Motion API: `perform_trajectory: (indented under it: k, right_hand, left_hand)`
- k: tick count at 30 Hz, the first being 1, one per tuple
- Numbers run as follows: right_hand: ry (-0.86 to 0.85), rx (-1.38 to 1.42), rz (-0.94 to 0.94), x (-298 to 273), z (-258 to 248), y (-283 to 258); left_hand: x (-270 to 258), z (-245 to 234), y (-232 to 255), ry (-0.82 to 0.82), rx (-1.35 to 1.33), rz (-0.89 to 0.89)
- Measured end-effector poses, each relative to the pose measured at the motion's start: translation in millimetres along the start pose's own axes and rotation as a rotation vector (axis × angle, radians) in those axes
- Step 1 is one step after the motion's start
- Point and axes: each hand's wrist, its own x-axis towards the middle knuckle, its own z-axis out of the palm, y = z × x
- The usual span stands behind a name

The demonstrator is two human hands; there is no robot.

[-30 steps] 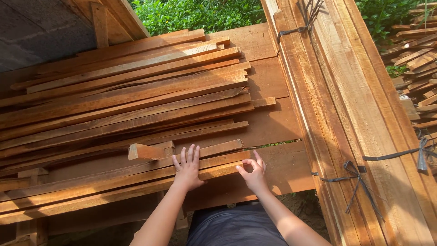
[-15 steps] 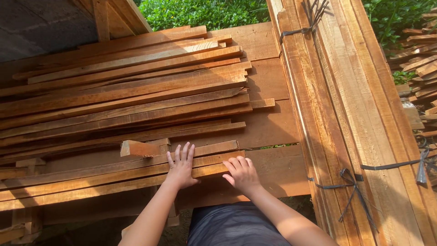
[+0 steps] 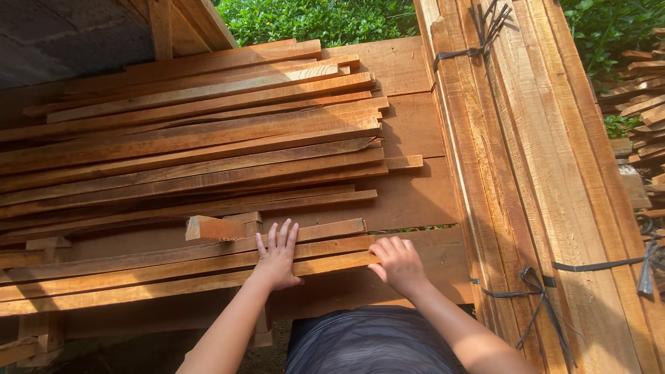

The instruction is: The person arranges several wooden planks on a wooden workbench, aligning them neatly. They then use a black strap to tie the stack of planks together, securing them in place.

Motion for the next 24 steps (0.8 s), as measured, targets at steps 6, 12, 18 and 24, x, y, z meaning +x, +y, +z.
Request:
perform_trajectory:
  k: [6, 12, 18, 24]
  right_hand:
    - [-0.478, 0.528, 0.518, 33, -90, 19]
    - [-0.199, 1.106, 1.195, 90, 61, 27]
    - [-0.402, 1.326, 1.414, 103, 122, 14]
    - [-0.315, 1.418, 1.47, 104, 105, 5]
  left_hand:
    - [0, 4, 0, -0.016, 0.019, -0.002]
    - [7, 12, -8, 0.074, 0.057, 0.008]
    - [10, 8, -11, 0.118, 0.154, 0.066]
    - [8, 6, -9, 0.142, 0.188, 0.086]
